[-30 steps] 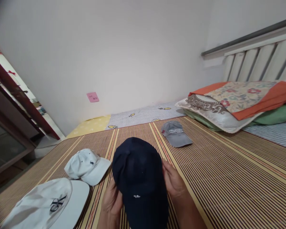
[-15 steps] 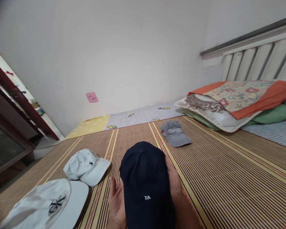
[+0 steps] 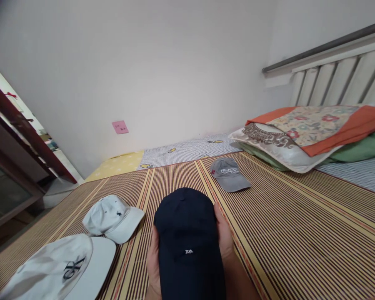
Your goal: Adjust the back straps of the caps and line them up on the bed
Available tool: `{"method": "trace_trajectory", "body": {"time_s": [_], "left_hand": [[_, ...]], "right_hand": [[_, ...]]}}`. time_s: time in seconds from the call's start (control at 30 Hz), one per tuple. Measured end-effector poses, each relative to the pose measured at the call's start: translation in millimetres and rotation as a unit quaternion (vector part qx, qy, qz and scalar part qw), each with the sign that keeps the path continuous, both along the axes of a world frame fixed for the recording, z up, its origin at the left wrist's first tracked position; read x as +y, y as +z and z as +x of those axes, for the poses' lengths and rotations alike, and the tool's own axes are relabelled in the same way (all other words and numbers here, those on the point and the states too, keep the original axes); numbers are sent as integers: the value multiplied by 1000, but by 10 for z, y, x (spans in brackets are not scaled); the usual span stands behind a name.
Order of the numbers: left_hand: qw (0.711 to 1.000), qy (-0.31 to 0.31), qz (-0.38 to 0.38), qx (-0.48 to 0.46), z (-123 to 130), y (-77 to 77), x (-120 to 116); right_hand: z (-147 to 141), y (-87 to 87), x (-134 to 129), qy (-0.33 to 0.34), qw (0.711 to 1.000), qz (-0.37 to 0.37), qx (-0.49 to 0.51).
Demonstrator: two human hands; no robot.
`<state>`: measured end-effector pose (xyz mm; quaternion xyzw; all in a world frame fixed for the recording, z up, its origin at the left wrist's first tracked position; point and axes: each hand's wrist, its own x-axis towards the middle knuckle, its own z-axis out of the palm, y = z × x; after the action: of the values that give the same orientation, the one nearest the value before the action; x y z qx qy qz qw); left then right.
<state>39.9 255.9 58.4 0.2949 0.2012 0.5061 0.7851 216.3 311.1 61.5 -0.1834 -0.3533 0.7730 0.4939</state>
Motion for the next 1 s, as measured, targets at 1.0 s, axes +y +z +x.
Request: {"method": "trace_trajectory", "body": {"time_s": [1.0], "left_hand": [[971,-19,121,-204,-18,-136,117]], "right_hand": [[-122,97,-107,75,965,-126,218]]}}
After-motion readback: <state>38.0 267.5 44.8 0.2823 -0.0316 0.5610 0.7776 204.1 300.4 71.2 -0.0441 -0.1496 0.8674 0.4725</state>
